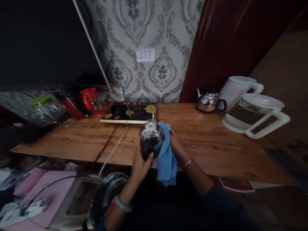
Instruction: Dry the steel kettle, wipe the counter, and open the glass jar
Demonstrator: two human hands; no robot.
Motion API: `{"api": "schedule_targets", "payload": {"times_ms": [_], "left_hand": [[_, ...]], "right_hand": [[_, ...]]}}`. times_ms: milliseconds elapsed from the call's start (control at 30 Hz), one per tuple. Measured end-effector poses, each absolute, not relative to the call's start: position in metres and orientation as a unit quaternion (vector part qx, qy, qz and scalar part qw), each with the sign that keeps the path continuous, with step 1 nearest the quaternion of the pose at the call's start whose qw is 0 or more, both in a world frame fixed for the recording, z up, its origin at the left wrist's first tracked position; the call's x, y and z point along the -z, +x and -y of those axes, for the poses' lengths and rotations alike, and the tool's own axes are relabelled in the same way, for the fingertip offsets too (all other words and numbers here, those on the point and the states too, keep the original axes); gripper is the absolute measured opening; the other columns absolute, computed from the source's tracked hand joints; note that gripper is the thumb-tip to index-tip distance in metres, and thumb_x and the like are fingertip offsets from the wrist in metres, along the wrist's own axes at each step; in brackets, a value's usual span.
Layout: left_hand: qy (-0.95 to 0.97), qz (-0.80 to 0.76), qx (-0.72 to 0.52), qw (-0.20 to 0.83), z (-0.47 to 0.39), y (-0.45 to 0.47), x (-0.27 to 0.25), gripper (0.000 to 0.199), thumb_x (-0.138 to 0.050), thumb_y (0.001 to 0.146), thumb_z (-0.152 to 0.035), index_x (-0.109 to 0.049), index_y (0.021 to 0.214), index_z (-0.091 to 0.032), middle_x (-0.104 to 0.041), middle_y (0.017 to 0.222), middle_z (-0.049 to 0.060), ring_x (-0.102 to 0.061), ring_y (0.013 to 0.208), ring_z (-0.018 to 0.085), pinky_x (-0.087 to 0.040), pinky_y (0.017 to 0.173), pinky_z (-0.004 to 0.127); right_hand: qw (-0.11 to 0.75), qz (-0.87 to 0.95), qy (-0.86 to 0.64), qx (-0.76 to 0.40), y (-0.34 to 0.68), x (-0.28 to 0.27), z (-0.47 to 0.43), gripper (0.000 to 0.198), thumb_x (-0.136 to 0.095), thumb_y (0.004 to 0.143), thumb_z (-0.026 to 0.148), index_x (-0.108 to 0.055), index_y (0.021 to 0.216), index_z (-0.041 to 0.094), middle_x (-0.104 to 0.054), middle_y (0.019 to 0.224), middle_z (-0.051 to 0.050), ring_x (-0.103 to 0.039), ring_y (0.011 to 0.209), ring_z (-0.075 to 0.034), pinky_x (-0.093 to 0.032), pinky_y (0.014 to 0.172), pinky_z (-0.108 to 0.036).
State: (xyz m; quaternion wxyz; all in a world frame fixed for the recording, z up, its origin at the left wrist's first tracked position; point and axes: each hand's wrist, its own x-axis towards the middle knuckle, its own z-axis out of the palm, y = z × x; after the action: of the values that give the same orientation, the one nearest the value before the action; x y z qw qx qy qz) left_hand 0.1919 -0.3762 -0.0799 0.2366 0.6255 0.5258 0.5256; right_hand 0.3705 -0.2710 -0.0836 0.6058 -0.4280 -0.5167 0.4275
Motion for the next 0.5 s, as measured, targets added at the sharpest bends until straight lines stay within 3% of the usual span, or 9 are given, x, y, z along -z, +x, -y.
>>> {"api": "schedule_targets", "payload": {"times_ms": [133, 300, 500], "left_hand": [[0.632, -0.527, -0.515, 0.24, 0.376, 0.192, 0.08, 0.082, -0.063, 0.091, -0.044, -0.022, 0.16, -0.024, -0.028, 0.166, 0.015, -0.027, 0.154, 0.031, -0.023, 0.125, 0.052], [0.634, -0.528, -0.516, 0.23, 0.373, 0.192, 0.086, 0.085, -0.063, 0.09, -0.045, -0.02, 0.16, -0.024, -0.028, 0.165, 0.016, -0.026, 0.154, 0.031, -0.022, 0.125, 0.053], [0.649, -0.522, -0.507, 0.219, 0.371, 0.187, 0.085, 0.091, -0.068, 0.085, -0.045, -0.022, 0.16, -0.022, -0.029, 0.165, 0.017, -0.027, 0.153, 0.034, -0.022, 0.125, 0.055]], "right_hand": [[0.612, 0.523, -0.481, -0.347, 0.367, 0.087, 0.304, 0.044, -0.052, 0.094, 0.05, -0.065, 0.125, 0.021, -0.069, 0.125, -0.01, -0.062, 0.117, -0.028, -0.045, 0.108, -0.052], [0.62, 0.58, -0.497, -0.179, 0.358, 0.092, 0.349, 0.049, -0.056, 0.09, 0.033, -0.055, 0.139, 0.026, -0.057, 0.136, -0.011, -0.053, 0.127, -0.03, -0.04, 0.111, -0.055], [0.542, 0.708, -0.449, -0.054, 0.353, 0.092, 0.38, 0.055, -0.059, 0.087, 0.025, -0.054, 0.141, 0.036, -0.041, 0.15, -0.006, -0.045, 0.133, -0.035, -0.039, 0.11, -0.058]]}}
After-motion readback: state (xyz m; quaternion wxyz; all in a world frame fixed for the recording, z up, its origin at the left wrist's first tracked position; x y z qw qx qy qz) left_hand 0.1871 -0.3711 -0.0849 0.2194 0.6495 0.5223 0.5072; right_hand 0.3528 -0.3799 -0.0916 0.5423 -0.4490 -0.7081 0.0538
